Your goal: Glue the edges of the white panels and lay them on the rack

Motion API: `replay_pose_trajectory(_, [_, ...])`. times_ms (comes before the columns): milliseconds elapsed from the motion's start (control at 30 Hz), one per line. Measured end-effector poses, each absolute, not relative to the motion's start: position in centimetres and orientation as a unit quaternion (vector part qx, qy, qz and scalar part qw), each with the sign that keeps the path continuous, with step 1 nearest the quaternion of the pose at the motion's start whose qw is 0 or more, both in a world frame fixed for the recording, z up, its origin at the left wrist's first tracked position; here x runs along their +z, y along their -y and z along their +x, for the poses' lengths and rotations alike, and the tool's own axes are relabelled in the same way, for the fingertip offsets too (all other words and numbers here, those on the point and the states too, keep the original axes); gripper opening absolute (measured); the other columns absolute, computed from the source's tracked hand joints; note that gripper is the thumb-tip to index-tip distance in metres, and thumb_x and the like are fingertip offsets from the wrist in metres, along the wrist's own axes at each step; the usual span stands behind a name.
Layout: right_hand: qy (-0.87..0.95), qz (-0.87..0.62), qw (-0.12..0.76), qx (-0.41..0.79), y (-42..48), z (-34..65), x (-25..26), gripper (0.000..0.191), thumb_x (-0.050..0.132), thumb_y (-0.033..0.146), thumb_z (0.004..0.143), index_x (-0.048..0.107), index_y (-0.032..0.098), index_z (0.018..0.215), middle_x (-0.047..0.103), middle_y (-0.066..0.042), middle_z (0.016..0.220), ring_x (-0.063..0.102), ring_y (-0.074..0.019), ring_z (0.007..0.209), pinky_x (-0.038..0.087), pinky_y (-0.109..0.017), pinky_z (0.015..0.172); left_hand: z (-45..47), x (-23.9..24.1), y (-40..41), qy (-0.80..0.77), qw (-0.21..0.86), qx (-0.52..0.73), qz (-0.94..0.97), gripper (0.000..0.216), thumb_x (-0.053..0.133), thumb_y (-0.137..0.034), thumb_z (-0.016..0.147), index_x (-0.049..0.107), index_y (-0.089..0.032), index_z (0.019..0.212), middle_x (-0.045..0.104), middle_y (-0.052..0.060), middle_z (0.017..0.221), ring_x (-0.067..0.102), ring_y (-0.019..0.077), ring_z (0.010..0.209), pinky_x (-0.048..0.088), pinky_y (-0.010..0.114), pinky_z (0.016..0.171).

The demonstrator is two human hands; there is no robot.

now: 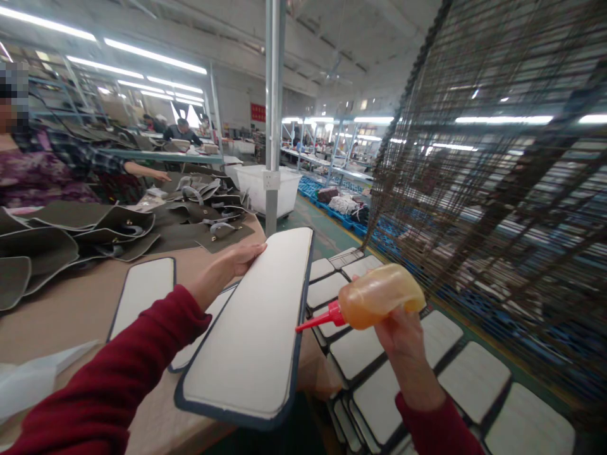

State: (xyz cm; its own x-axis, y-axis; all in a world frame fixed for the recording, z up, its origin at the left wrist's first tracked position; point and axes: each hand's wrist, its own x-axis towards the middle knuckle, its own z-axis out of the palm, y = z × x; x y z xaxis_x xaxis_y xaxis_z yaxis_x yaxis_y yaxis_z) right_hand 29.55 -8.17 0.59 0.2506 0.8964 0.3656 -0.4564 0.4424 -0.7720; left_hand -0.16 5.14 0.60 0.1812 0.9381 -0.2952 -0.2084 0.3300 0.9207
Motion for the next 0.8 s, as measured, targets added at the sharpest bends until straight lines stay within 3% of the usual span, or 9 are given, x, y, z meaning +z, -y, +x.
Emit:
replay_pose_trajectory(200, [0.395,-0.252,0.75,0.466,8.6,29.2,0.9,0.062,0.089,0.044,0.045,0.071,0.027,0.101,0.075,-0.008,0.098,0.065,-0.0362,0.105,0.045,-0.061,0.099,-0.1,1.0,-5.0,-0.484,0.67,0.427,0.368,0.017,0.056,-0.01,0.086,0.069,-0.01,0.097,0.072,0.007,0.069,0.063,0.0201,0.051,0.054,0.032,0.052])
replay_pose_trajectory(567, [0.383,-0.257,0.748,0.478,8.8,29.2,0.6,0.062,0.09,0.042,0.041,0.071,0.028,0.098,0.075,-0.005,0.096,0.068,-0.0324,0.095,0.048,-0.058,0.096,-1.1,-0.1,-5.8,-0.482,0.658,0.438,0.378,0.019,0.053,-0.012,0.089,0.069,-0.008,0.098,0.073,0.008,0.071,0.061,0.0188,0.053,0.055,0.032,0.055])
replay_pose_trajectory(800, [0.394,-0.269,0.737,0.479,8.9,29.1,0.4,0.062,0.089,0.048,0.043,0.071,0.028,0.1,0.074,-0.004,0.096,0.068,-0.0301,0.091,0.046,-0.058,0.098,-1.5,-0.1,-5.6,-0.5,0.658,0.441,0.35,0.021,0.052,-0.01,0.088,0.066,-0.009,0.104,0.072,0.006,0.066,0.06,0.0167,0.047,0.055,0.029,0.048])
